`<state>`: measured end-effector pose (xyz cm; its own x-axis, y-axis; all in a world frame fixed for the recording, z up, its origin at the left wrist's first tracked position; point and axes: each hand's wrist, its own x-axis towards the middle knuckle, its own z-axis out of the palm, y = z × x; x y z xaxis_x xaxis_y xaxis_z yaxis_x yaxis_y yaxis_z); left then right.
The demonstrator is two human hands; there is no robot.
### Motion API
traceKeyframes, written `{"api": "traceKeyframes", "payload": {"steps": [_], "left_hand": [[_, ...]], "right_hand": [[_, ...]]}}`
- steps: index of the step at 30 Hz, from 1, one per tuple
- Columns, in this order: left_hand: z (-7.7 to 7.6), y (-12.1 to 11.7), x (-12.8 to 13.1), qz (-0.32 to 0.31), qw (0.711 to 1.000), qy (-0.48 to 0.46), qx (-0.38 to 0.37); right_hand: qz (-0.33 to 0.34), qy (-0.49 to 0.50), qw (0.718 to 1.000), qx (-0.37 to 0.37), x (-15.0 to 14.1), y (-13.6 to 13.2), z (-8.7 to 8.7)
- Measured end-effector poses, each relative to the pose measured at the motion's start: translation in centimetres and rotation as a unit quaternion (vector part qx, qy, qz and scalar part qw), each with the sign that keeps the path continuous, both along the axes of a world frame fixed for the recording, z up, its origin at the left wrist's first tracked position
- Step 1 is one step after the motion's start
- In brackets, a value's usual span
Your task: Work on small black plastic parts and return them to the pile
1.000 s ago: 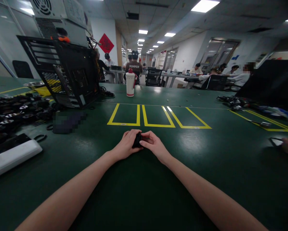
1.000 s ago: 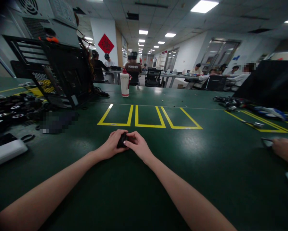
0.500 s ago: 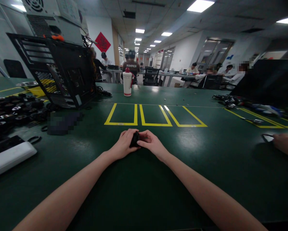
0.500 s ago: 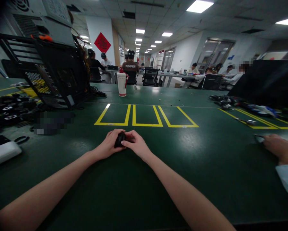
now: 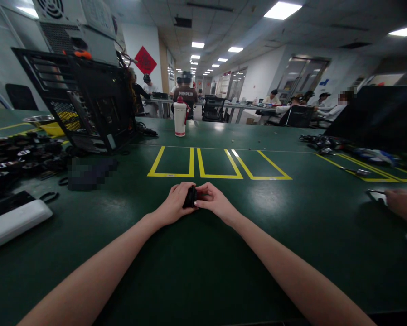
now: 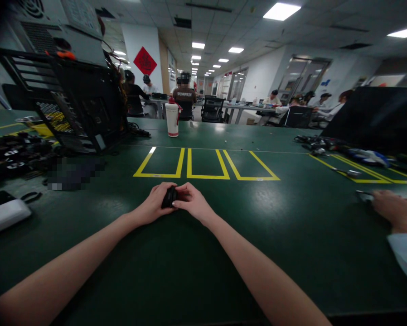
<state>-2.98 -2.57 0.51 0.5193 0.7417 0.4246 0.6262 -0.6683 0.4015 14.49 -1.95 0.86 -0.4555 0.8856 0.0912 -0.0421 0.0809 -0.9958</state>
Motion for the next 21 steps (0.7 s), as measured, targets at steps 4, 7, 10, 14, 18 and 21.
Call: {"api": "traceKeyframes", "payload": {"steps": [4, 7, 10, 14, 18, 21], "left_hand": [[0.06, 0.0, -0.01, -0.003, 1.0, 0.0, 0.002], [0.1, 0.02, 0.01, 0.0, 1.0, 0.0, 0.002], [0.06, 0.03, -0.04, 0.003, 1.0, -0.001, 0.002], [-0.08, 0.07, -0.16, -0.001, 1.0, -0.003, 0.001], [-0.23, 0.16, -0.16, 0.002, 1.0, -0.001, 0.003], [-0.27, 0.21, -0.09, 0.003, 1.0, 0.0, 0.007]], "right_hand": [[-0.005, -0.005, 1.0, 0.001, -0.07, -0.12, 0.07], [-0.029, -0.01, 0.999, 0.012, -0.29, 0.02, -0.1], [-0.04, -0.033, 0.999, 0.007, -0.35, 0.17, -0.15], [0.001, -0.027, 1.0, 0.013, -0.09, 0.1, 0.17], [0.004, -0.031, 0.999, 0.023, -0.06, 0.03, 0.21], [-0.018, -0.032, 0.999, 0.028, -0.32, 0.15, -0.07]]}}
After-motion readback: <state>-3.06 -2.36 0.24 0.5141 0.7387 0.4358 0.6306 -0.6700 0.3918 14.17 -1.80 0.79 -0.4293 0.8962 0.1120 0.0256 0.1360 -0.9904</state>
